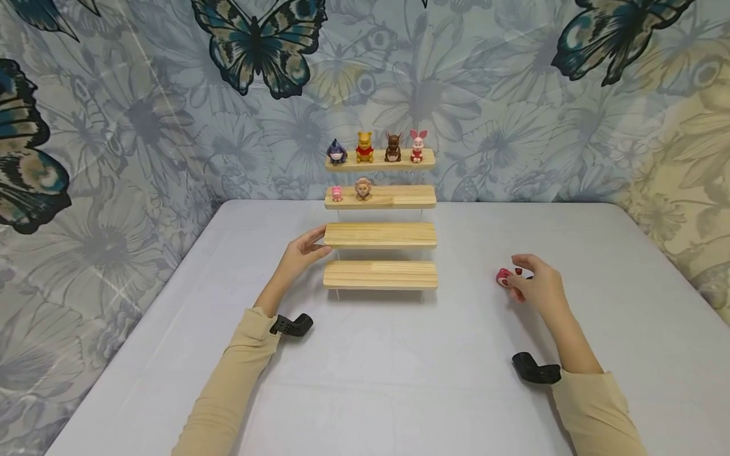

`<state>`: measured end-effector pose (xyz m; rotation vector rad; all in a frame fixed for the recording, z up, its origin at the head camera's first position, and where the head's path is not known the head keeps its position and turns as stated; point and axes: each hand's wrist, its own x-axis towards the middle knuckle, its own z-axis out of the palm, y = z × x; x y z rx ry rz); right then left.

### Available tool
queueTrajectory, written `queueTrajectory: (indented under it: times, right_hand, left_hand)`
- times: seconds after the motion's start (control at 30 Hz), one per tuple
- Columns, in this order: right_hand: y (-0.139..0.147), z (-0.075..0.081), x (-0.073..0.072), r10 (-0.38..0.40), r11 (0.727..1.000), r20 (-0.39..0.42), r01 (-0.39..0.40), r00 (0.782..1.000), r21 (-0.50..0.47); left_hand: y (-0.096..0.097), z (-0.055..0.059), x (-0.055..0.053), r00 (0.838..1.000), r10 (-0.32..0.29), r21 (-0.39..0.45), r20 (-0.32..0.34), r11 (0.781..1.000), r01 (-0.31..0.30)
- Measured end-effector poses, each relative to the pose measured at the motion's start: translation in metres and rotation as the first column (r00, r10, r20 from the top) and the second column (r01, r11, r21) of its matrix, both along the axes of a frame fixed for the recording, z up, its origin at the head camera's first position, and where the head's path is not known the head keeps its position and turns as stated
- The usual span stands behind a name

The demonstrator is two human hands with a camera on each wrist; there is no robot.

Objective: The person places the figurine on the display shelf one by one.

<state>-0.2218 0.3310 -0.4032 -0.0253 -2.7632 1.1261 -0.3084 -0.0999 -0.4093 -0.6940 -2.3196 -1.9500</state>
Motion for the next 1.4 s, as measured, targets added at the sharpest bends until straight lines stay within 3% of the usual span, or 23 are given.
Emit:
queueTrajectory:
  times: [0.13,0.27,0.6,0.83,0.93,1.2,1.23,1.4]
  right_hand:
    - [-0.007,0.01,0.007,0.015,0.999,0.021,-0.015,1.0,0.031]
    - [-0.007,0.01,0.007,0.029,0.999,0.03,-0.03,0.999,0.034]
    - [-0.009,0.009,0.005,-0.005,0.997,0.016,0.004,1.0,0.072]
    - [-0.008,0.009,0.005,0.01,0.997,0.038,-0.013,0.999,0.075]
    - [-0.008,0.009,0.006,0.019,0.997,0.045,-0.022,0.999,0.076]
    - [-0.008,0.007,0.003,-0.005,0.996,0.068,-0.001,0.998,0.09]
    - [-0.008,0.007,0.003,-0.005,0.996,0.072,-0.001,0.997,0.088]
    - [-0.009,0.01,0.005,0.025,0.994,0.05,-0.031,0.998,0.106]
  left_hand:
    - [0.0,-0.003,-0.001,1.0,0.002,-0.002,-0.013,1.0,-0.002]
    - [-0.001,-0.007,-0.004,1.0,0.016,-0.011,-0.016,1.0,-0.016]
    - [-0.002,-0.034,-0.029,0.995,0.043,-0.019,-0.09,0.999,-0.045]
    - [0.0,-0.027,-0.023,0.996,0.029,-0.024,-0.082,0.999,-0.031]
    - [-0.001,-0.035,-0.027,0.994,0.034,-0.011,-0.104,0.999,-0.035]
    - [-0.002,-0.035,-0.027,0.996,0.036,-0.014,-0.083,0.999,-0.037]
    - [-0.002,-0.031,-0.025,0.998,0.028,-0.015,-0.065,0.999,-0.029]
    - [-0.001,-0.033,-0.025,0.998,0.018,-0.003,-0.065,1.0,-0.019]
